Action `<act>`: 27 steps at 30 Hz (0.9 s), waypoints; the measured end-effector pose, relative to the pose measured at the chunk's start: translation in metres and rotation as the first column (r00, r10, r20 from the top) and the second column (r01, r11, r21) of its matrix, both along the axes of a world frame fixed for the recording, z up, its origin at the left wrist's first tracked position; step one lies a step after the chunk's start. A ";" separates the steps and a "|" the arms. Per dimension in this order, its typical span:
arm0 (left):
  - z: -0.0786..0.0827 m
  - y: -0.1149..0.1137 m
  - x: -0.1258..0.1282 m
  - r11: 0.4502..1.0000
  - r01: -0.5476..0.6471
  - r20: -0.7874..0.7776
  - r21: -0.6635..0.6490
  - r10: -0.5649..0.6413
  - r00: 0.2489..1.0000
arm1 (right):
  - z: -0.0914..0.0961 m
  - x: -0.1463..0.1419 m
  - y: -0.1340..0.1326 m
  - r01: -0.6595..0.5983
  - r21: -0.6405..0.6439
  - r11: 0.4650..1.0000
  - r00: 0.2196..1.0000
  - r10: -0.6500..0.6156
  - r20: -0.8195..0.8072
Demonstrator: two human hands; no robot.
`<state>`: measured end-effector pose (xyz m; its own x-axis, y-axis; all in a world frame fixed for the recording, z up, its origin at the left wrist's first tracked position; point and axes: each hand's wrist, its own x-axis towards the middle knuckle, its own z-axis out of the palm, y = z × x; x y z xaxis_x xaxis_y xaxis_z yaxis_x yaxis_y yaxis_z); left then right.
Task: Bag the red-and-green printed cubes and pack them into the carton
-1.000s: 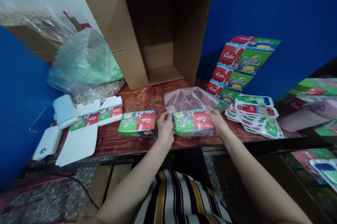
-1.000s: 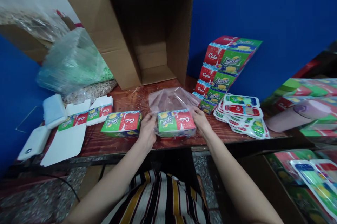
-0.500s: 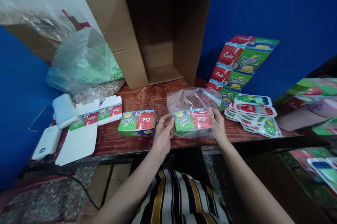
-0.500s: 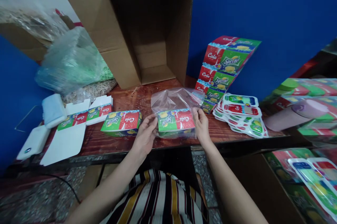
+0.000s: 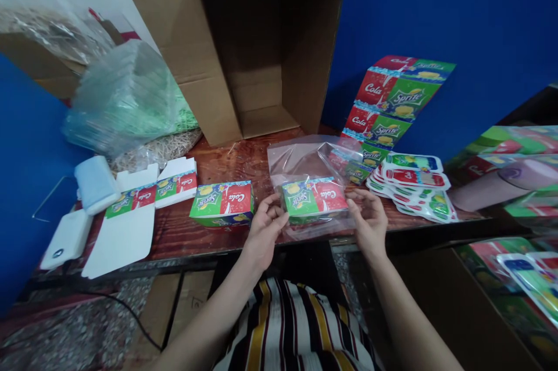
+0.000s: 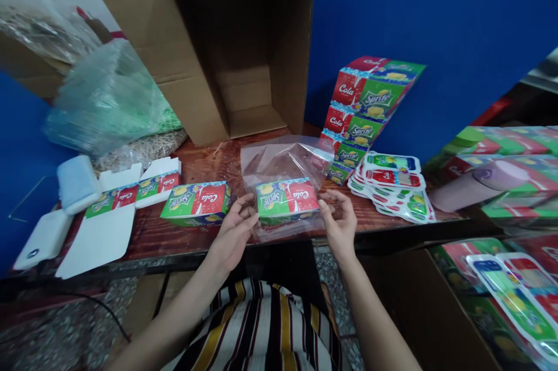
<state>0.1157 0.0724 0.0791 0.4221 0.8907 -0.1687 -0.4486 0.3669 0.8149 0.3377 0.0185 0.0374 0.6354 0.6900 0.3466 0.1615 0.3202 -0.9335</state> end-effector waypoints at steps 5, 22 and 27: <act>-0.006 -0.003 -0.006 0.995 0.043 -0.074 0.094 -0.036 0.997 | -0.006 0.011 -0.018 -0.255 -0.027 0.967 0.960 0.250 -0.129; -0.043 0.002 -0.004 0.900 0.039 -0.392 0.434 0.150 0.908 | -0.018 0.023 -0.013 -0.292 -0.246 0.924 0.945 0.318 0.071; -0.047 0.001 -0.005 0.893 0.060 -0.396 0.445 0.136 0.908 | -0.015 0.021 -0.013 -0.263 -0.266 0.927 0.944 0.305 0.128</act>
